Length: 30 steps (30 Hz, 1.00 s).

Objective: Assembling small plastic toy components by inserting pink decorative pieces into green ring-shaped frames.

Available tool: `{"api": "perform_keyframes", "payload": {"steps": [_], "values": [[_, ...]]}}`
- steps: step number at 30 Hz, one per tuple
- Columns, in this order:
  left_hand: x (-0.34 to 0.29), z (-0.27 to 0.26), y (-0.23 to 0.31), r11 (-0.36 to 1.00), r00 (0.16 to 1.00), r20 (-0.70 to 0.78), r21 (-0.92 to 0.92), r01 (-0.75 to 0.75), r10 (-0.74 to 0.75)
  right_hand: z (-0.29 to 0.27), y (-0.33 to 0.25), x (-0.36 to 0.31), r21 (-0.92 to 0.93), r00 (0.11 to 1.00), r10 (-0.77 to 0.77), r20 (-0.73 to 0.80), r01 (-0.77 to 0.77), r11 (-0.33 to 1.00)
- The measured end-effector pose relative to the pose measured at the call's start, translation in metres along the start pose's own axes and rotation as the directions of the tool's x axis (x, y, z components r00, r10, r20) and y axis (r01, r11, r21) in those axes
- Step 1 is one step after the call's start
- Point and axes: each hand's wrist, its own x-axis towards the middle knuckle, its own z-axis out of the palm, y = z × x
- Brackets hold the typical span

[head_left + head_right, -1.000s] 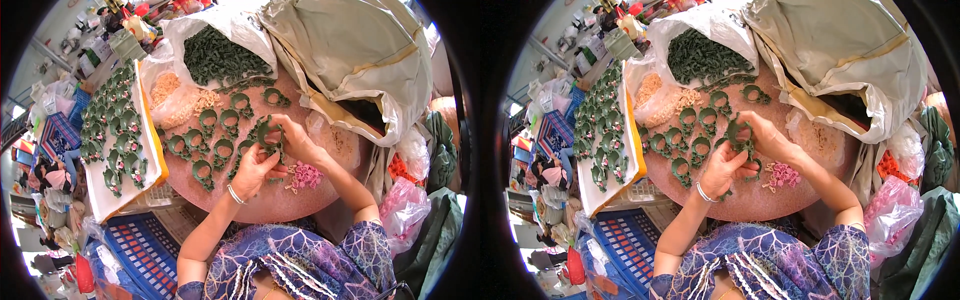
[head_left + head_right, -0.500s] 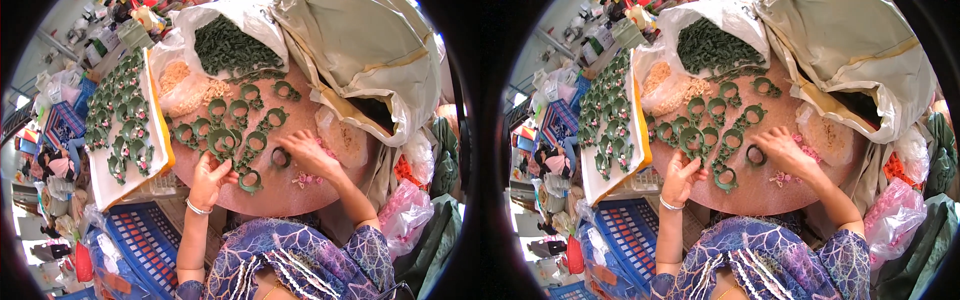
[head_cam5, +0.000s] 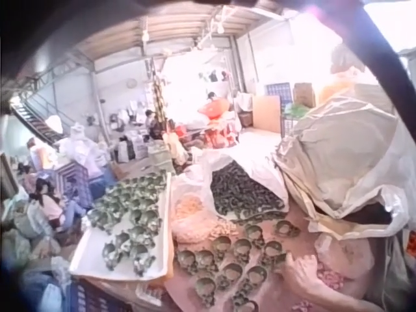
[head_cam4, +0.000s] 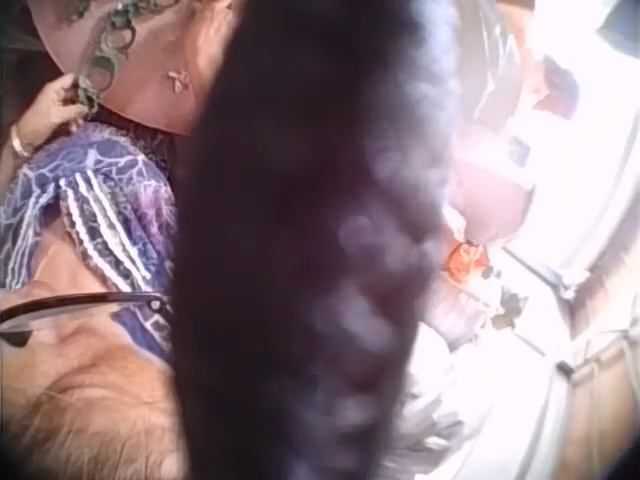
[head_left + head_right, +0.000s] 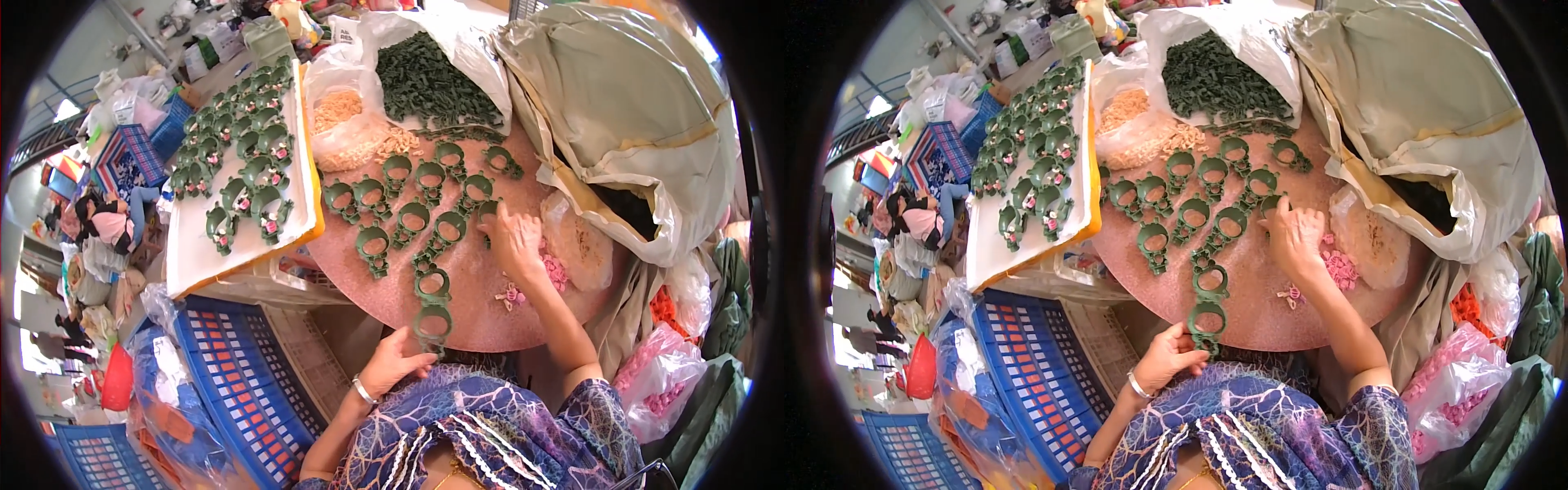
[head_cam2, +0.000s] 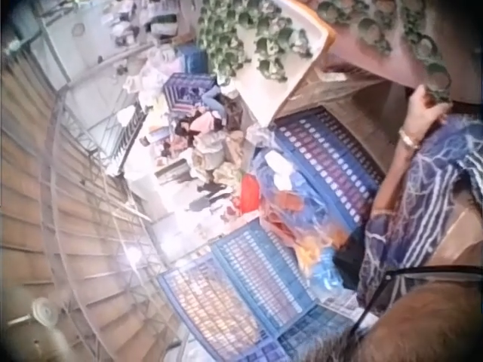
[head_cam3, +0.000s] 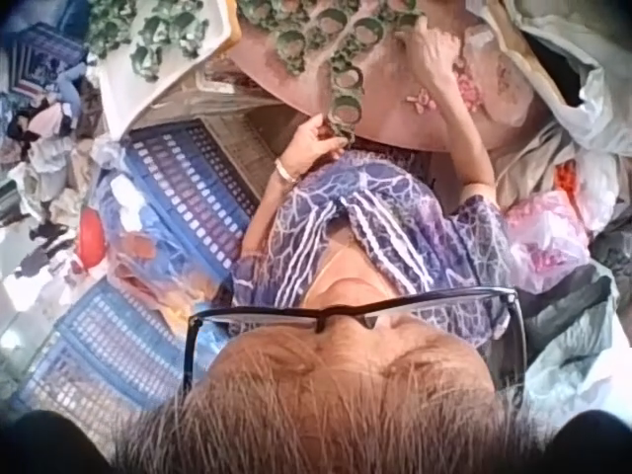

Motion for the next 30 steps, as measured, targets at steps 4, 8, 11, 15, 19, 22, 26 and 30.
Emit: {"api": "perform_keyframes", "payload": {"steps": [4,8,11,15,19,22,26,30], "values": [[0.026,0.025,-0.005,0.958,1.0,0.019,0.285,-0.024,0.02,-0.039,-0.021,-0.026,0.418,0.991,-0.122,0.06,0.087,0.904],[0.039,0.036,-0.019,0.833,0.978,0.112,0.514,-0.206,0.174,-0.041,-0.05,-0.048,0.345,0.894,-0.32,0.315,0.206,0.916],[0.034,0.037,-0.024,0.887,0.988,0.117,0.438,-0.145,0.104,-0.011,-0.051,-0.049,0.404,0.886,-0.423,0.188,0.323,0.856],[0.004,0.013,-0.027,0.961,0.998,0.054,0.273,-0.039,0.025,-0.011,-0.052,-0.036,0.504,0.802,-0.597,-0.034,0.529,0.683],[-0.029,-0.018,-0.033,0.983,0.996,0.019,0.164,-0.088,0.086,-0.01,-0.064,-0.009,0.178,0.459,-0.865,-0.204,0.886,0.429],[-0.039,-0.023,-0.043,0.985,0.994,-0.041,0.145,-0.092,0.098,0.003,-0.086,0.006,-0.022,0.17,-0.969,-0.181,0.984,0.177],[-0.028,-0.018,-0.047,0.993,0.994,-0.049,0.08,-0.088,0.092,0.008,-0.091,0.02,0.006,0.105,-0.963,-0.248,0.994,0.107],[-0.017,0.001,-0.039,0.99,0.987,-0.088,0.022,-0.137,0.138,-0.046,-0.061,0.01,0.253,0.481,-0.751,-0.453,0.877,0.409]]}}
